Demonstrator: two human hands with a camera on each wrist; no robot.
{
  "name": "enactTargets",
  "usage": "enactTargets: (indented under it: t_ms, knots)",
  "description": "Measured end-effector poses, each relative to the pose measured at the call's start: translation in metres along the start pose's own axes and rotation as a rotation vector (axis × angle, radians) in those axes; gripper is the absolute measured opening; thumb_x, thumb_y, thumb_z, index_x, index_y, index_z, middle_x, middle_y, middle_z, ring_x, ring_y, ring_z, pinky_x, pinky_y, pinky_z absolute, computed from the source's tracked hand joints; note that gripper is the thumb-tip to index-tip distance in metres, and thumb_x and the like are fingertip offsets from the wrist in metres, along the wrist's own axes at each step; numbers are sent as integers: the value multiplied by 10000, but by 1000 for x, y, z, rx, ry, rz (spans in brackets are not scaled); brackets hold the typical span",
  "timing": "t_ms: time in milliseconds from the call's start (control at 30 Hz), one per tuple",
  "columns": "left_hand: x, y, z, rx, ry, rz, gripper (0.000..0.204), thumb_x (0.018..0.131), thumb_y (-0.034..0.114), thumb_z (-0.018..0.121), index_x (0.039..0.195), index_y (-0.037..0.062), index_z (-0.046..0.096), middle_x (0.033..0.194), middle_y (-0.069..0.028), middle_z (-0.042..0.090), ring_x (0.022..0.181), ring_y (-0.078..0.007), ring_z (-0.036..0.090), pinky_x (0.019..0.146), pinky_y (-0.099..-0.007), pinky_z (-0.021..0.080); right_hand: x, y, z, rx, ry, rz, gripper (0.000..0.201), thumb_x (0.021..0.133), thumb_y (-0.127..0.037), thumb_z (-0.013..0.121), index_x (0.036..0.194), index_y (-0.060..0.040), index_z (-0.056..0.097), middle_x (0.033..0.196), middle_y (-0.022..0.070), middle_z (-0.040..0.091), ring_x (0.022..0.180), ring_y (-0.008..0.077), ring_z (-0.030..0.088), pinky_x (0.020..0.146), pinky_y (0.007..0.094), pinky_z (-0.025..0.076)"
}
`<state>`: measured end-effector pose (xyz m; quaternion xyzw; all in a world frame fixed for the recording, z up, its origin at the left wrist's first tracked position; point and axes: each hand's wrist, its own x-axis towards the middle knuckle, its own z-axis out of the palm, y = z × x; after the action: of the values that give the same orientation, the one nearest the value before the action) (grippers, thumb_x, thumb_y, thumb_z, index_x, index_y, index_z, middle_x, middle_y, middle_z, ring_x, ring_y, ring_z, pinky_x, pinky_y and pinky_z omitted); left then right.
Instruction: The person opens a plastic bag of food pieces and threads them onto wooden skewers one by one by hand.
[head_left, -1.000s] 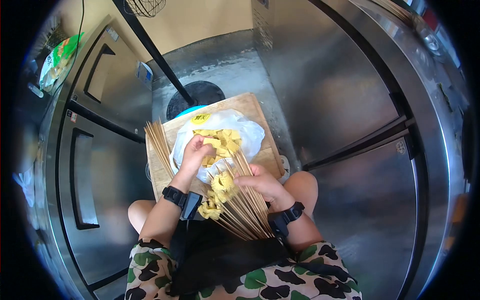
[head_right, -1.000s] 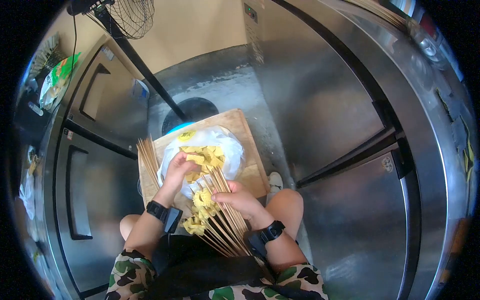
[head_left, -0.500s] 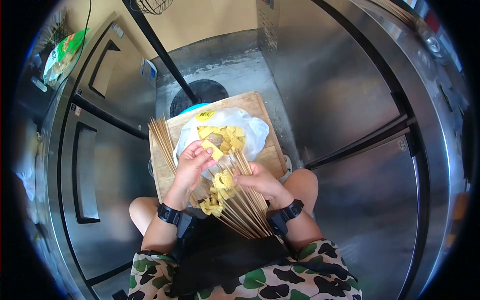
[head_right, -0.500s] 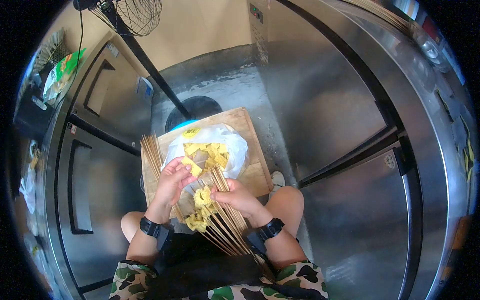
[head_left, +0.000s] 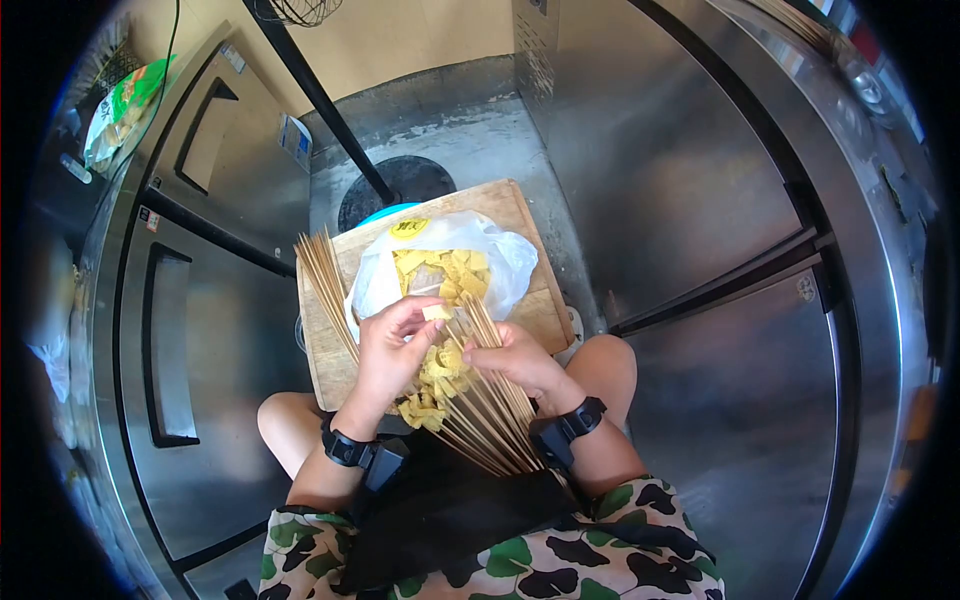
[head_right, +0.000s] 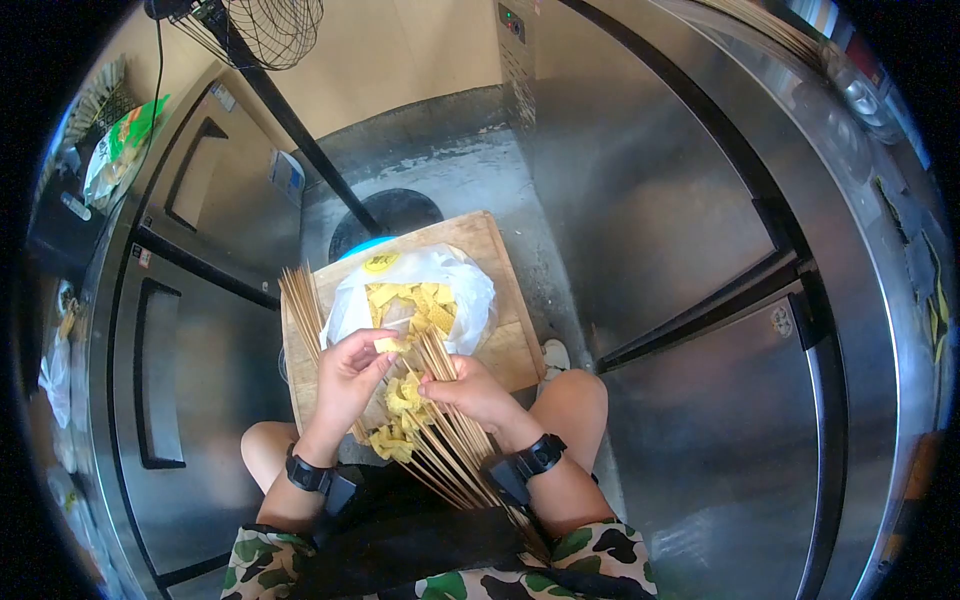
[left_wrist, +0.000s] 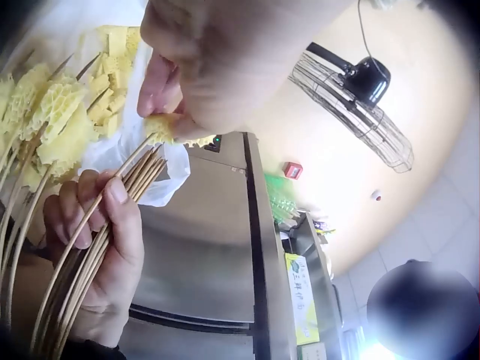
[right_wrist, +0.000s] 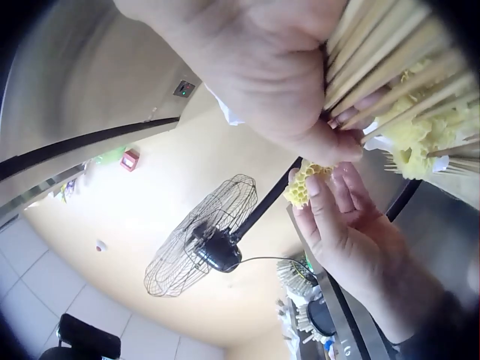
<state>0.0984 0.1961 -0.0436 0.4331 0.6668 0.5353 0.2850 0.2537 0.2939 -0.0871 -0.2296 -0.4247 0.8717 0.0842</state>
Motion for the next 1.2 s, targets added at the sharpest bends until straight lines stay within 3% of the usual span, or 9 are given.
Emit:
enactTargets:
  t_ms: [100, 233, 333, 433, 533, 733, 933, 1067, 1200]
  knots:
    - [-10, 12, 7, 199, -97, 100, 167, 834, 7, 621, 1001, 7, 623, 876, -87, 668, 767, -92, 623, 669, -234, 509, -1, -1, 1, -2, 2, -14, 70, 804, -84, 646, 841, -68, 588, 649, -48, 521, 524, 22, 454, 466, 179, 341]
    - [-10, -5, 15, -89, 119, -43, 190, 830, 5, 625, 1017, 19, 601, 814, -27, 631, 658, -55, 577, 586, -194, 477, -1, 0, 3, -30, -5, -20, 76, 802, -85, 645, 846, -68, 585, 679, -49, 531, 554, 21, 469, 491, 179, 363]
    - [-5, -3, 20, -102, 223, -112, 178, 845, 19, 615, 1021, 27, 597, 790, 2, 592, 626, -38, 539, 555, -180, 459, 0, 2, 2, -71, 0, -29, 81, 802, -88, 646, 849, -67, 583, 703, -48, 539, 578, 22, 480, 511, 180, 377]
    - [0, -14, 17, -236, 146, -205, 141, 863, 51, 602, 1003, 56, 610, 803, 0, 583, 648, -43, 537, 567, -183, 468, -1, 1, 2, -93, 10, -36, 83, 802, -89, 645, 853, -67, 583, 721, -47, 545, 601, 26, 489, 532, 182, 389]
    - [0, -13, 11, -410, 100, -404, 124, 873, 88, 598, 995, 76, 617, 827, -9, 590, 671, -57, 539, 598, -196, 489, 0, 5, 0, -101, 10, -69, 85, 804, -93, 646, 856, -68, 584, 739, -49, 553, 630, 28, 500, 559, 182, 400]
    - [-2, -16, 10, -554, 129, -553, 129, 876, 120, 604, 956, 20, 611, 792, -28, 601, 706, -96, 577, 655, -244, 531, 0, 6, 2, -35, 8, -136, 131, 813, -87, 633, 930, -41, 595, 794, -46, 571, 690, 28, 518, 612, 192, 426]
    - [-10, -8, 15, -552, 73, -558, 128, 879, 143, 607, 881, 15, 604, 777, -32, 603, 687, -94, 586, 655, -230, 535, 2, 5, -3, -68, -43, -157, 231, 824, -63, 609, 1050, -16, 587, 898, -12, 606, 765, 35, 542, 685, 201, 452]
    - [-11, -15, 16, -408, -91, -584, 112, 878, 131, 605, 846, 24, 595, 762, -22, 601, 676, -75, 581, 629, -213, 519, 4, 5, -2, -90, -11, -175, 237, 815, -43, 598, 1048, -9, 578, 899, -20, 597, 793, 33, 537, 699, 200, 453]
    - [0, -28, 11, -323, -168, -539, 92, 872, 116, 607, 832, 37, 584, 750, -6, 594, 664, -59, 567, 604, -200, 502, -2, 7, -8, -302, -22, -235, 350, 782, -36, 601, 1116, 18, 509, 962, 55, 598, 872, 118, 554, 762, 269, 463]
